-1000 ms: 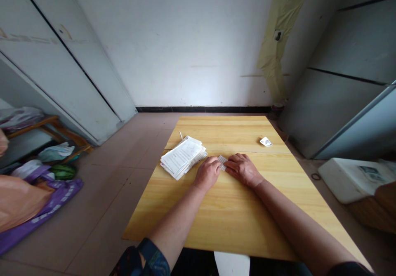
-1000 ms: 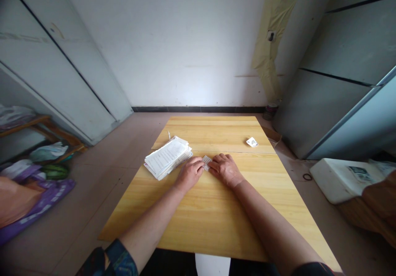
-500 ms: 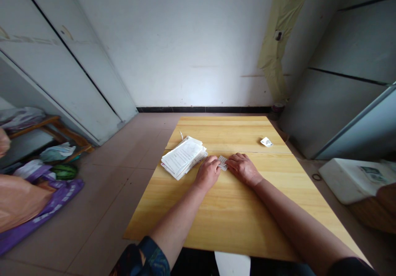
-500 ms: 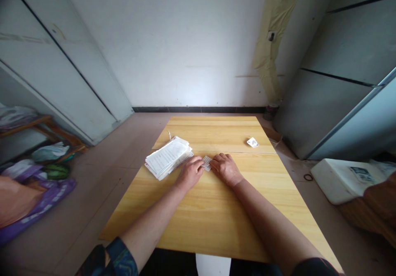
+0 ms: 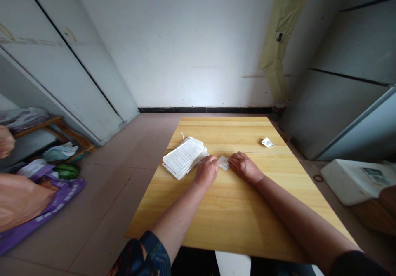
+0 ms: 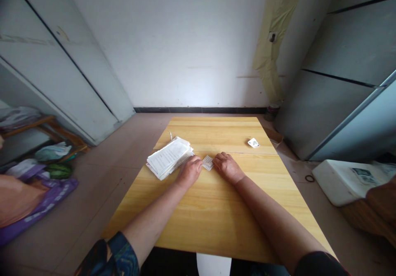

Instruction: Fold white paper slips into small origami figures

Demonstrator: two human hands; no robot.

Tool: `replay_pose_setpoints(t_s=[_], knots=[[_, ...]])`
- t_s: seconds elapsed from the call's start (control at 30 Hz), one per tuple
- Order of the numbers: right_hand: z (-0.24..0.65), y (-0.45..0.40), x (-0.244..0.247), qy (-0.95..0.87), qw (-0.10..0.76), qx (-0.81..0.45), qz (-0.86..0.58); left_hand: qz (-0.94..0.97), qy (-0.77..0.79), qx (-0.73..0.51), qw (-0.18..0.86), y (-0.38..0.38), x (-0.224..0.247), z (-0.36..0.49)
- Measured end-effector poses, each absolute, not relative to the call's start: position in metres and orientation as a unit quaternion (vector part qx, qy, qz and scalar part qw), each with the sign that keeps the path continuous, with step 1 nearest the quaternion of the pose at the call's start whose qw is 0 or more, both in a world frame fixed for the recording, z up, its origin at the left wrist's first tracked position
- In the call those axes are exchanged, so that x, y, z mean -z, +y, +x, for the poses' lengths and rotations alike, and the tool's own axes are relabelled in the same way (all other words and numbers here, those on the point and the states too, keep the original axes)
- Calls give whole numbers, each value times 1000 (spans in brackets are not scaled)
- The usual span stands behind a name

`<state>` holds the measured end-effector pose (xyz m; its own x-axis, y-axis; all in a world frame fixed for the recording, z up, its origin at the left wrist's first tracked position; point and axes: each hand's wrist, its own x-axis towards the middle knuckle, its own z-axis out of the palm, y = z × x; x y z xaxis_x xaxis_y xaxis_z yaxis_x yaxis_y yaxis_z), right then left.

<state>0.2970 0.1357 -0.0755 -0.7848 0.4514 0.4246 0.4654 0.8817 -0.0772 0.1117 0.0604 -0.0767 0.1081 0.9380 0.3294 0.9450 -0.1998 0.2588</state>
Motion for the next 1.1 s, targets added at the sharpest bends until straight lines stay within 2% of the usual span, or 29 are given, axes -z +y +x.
replay_pose_setpoints(t_s=[0.2,0.5,0.83,1.1], knots=[[296,139,77,-941,204,5,-268,-740,-648,182,13,63,80,109],[296,146,80,-917,228,-68,-319,-731,-656,187,19,66,81,109],[295,142,77,-926,201,-37,-318,-734,-658,169,5,64,79,109],[297,149,82,-918,242,-64,-307,-741,-649,172,-2,64,73,108]])
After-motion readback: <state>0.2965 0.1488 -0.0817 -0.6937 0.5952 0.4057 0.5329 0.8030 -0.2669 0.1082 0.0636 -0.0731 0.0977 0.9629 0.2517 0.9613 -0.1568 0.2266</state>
